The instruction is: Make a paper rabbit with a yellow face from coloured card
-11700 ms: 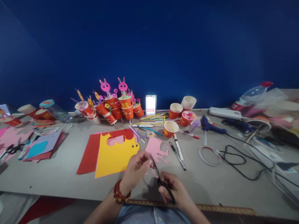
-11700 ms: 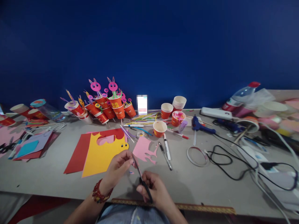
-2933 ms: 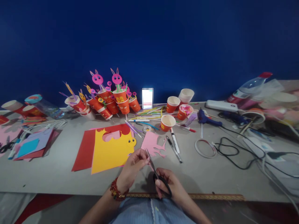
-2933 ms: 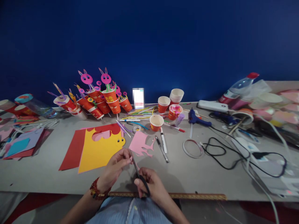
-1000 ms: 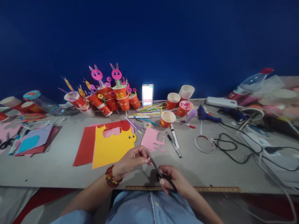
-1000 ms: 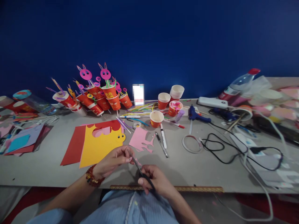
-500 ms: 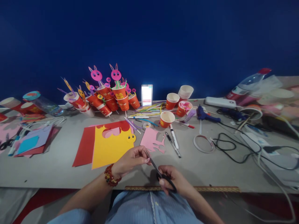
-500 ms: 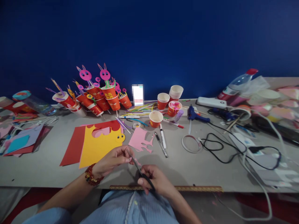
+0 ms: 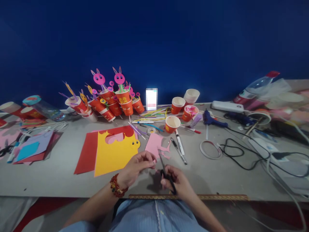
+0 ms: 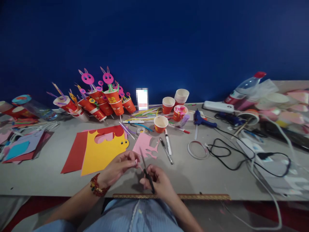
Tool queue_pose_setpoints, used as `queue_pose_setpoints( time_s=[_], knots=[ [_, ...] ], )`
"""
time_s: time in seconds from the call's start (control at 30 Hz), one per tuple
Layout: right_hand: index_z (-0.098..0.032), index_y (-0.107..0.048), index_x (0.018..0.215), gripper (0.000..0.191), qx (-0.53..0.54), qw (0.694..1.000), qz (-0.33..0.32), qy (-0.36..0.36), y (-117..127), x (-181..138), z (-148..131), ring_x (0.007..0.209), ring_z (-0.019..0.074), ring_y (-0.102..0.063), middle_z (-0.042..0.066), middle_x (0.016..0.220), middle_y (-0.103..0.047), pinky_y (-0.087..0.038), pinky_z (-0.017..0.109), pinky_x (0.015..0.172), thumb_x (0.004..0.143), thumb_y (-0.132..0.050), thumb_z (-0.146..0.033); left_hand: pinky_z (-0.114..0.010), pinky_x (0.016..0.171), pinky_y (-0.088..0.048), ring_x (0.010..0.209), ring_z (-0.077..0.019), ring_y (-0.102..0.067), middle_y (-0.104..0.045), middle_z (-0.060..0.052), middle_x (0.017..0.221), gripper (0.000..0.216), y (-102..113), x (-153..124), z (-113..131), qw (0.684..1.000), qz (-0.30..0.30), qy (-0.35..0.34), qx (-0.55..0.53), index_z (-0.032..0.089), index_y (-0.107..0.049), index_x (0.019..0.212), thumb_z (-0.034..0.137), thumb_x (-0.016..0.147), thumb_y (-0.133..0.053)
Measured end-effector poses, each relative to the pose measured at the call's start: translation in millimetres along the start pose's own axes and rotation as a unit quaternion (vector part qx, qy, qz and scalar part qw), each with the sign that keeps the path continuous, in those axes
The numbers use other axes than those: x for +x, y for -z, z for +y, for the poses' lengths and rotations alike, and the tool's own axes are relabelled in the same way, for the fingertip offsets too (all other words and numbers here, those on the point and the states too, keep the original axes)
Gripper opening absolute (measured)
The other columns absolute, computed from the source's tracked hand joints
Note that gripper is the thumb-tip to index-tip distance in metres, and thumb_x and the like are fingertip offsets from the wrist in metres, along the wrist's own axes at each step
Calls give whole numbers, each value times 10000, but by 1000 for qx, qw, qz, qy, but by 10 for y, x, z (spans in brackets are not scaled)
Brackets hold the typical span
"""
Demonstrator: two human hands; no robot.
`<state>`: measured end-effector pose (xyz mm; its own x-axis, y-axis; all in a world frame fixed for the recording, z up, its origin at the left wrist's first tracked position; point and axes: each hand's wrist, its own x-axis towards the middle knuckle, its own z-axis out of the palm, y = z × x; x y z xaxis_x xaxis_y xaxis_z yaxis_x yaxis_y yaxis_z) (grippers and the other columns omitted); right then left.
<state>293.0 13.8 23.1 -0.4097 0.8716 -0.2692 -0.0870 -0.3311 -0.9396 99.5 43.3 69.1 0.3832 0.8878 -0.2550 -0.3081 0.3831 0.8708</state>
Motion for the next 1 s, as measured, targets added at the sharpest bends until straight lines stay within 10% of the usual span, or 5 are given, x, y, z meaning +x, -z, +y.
queue_pose_setpoints(
  time_s=[0.3, 1.0],
  knots=[
    [-224, -535, 942, 419, 76, 978, 160, 106, -269, 197, -143, 706, 167, -564, 17, 832, -616, -445, 256, 573, 693, -815, -410, -307, 901, -430, 959, -189, -586, -619, -32, 963, 154, -267, 36, -294, 985, 106, -78, -111, 181, -625, 717, 252, 735, -760],
    [-221, -541, 858, 356, 70, 986, 94, 122, -149, 211, -219, 606, 126, -508, -15, 746, -585, -409, 241, 553, 700, -813, -388, -274, 750, -395, 799, -176, -521, -574, -19, 800, 200, -135, -39, -285, 986, 44, -120, 109, 189, -563, 764, 344, 862, -641]
  ],
)
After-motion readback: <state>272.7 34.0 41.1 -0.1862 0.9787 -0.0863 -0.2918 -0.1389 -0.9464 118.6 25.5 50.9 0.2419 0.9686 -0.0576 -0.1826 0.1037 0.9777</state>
